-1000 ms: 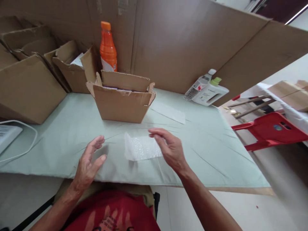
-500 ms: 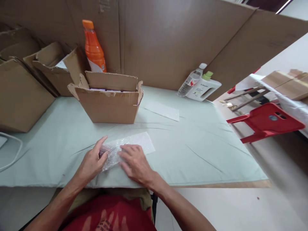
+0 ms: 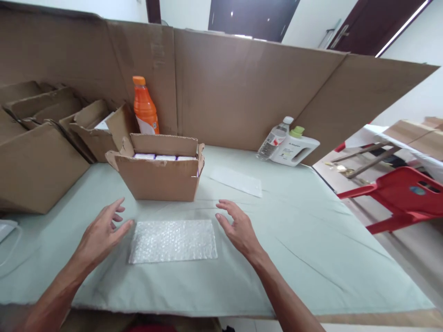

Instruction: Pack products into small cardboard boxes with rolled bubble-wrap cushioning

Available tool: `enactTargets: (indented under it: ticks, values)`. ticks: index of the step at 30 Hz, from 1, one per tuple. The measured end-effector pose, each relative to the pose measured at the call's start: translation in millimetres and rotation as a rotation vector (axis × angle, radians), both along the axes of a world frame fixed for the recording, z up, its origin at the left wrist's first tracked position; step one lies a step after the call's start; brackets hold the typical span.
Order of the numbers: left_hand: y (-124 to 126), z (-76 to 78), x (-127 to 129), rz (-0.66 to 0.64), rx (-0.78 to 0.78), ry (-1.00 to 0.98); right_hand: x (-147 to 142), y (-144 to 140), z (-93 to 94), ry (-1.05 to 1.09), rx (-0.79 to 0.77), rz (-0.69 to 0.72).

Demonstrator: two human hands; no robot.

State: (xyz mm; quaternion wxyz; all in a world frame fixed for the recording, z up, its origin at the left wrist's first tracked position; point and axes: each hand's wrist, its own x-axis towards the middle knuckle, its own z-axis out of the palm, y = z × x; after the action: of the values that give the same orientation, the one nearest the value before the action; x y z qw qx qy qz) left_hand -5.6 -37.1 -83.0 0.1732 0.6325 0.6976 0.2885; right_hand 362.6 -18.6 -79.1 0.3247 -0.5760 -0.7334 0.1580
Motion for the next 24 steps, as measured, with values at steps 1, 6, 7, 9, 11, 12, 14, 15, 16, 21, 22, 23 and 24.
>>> enactTargets:
  ticks: [1, 6, 7, 9, 11, 12, 14, 15, 16, 21, 22, 23, 24]
  values:
    - [6, 2.4, -1, 0.015, 0.048, -0.022, -4, 12, -1.2, 0.024, -0.009, 0.012]
    - [45, -1.7, 6, 0.087, 0.195, -0.215, -15, 60, -22.8, -0.009, 0.068, 0.039]
    - [52, -6.5, 9, 0.084, 0.201, -0.258, -12, 68, -27.3, -0.045, 0.106, 0.029]
    - [62, -18.3, 14, 0.048, 0.193, -0.343, 0, 82, -33.9, -0.135, 0.169, -0.01]
    - [66, -29.6, 19, 0.017, 0.175, -0.393, 14, 98, -37.4, -0.236, 0.189, -0.074]
    - [65, -34.2, 21, 0.017, 0.165, -0.396, 21, 106, -38.4, -0.291, 0.183, -0.105]
    - [62, -40.8, 25, 0.045, 0.148, -0.374, 33, 124, -40.3, -0.385, 0.141, -0.137]
    - [59, -43.1, 26, 0.063, 0.144, -0.361, 38, 133, -41.3, -0.414, 0.116, -0.138]
    - [57, -45.2, 28, 0.076, 0.142, -0.354, 43, 142, -42.3, -0.428, 0.097, -0.132]
    - [55, -57.1, 30, 0.134, 0.101, -0.368, 62, 198, -36.9, -0.365, 0.125, -0.191]
    - [55, -59.8, 31, 0.149, 0.093, -0.373, 62, 214, -32.8, -0.343, 0.141, -0.216]
    - [56, -62.6, 31, 0.161, 0.089, -0.374, 58, 231, -28.2, -0.319, 0.159, -0.233]
    - [56, -65.3, 32, 0.172, 0.092, -0.372, 51, 250, -23.6, -0.294, 0.179, -0.235]
